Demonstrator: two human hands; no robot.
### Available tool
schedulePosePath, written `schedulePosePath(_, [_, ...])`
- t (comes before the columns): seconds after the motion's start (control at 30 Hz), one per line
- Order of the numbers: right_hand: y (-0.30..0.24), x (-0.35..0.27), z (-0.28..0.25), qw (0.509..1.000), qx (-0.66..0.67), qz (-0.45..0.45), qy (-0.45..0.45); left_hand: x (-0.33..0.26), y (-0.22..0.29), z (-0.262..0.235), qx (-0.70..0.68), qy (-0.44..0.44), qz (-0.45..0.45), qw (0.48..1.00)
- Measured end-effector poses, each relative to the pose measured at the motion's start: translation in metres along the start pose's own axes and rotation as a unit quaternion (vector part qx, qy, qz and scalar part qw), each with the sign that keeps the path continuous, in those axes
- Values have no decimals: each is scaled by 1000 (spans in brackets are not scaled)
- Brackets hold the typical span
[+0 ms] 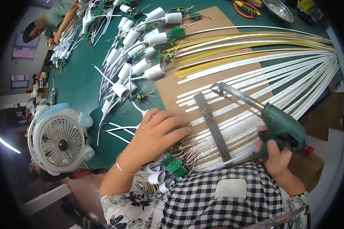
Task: Assembling electronic light components using a heat tool and ruler at a factory workbench.
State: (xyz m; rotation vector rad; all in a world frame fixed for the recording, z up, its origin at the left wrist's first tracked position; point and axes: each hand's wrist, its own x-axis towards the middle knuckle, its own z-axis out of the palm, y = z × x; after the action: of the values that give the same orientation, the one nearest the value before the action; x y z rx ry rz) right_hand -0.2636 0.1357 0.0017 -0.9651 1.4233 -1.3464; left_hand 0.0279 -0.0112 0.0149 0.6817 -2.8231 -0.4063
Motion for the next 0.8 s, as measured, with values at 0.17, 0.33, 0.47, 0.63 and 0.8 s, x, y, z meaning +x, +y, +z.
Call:
schedulePosePath(0.17, [2, -2, -5, 1000, -14, -5, -5, 10, -12, 0, 14, -58, 44, 997])
schedulePosePath(0.33, [3, -3, -5, 1000, -11, 2, 3, 22, -22, -5, -37, -111, 89, 989])
schedulePosePath(0.47, [6, -2, -8, 1000, 18, -13, 1, 22, -25, 0, -42, -122, 96, 987])
schedulePosePath(0.63, [7, -3, -6, 1000, -3, 0, -7, 15, -15, 18, -91, -1, -23, 996])
schedulePosePath(0.8, [9, -12, -25, 991, -93, -20, -88, 12, 2, 23, -102, 20, -135, 985])
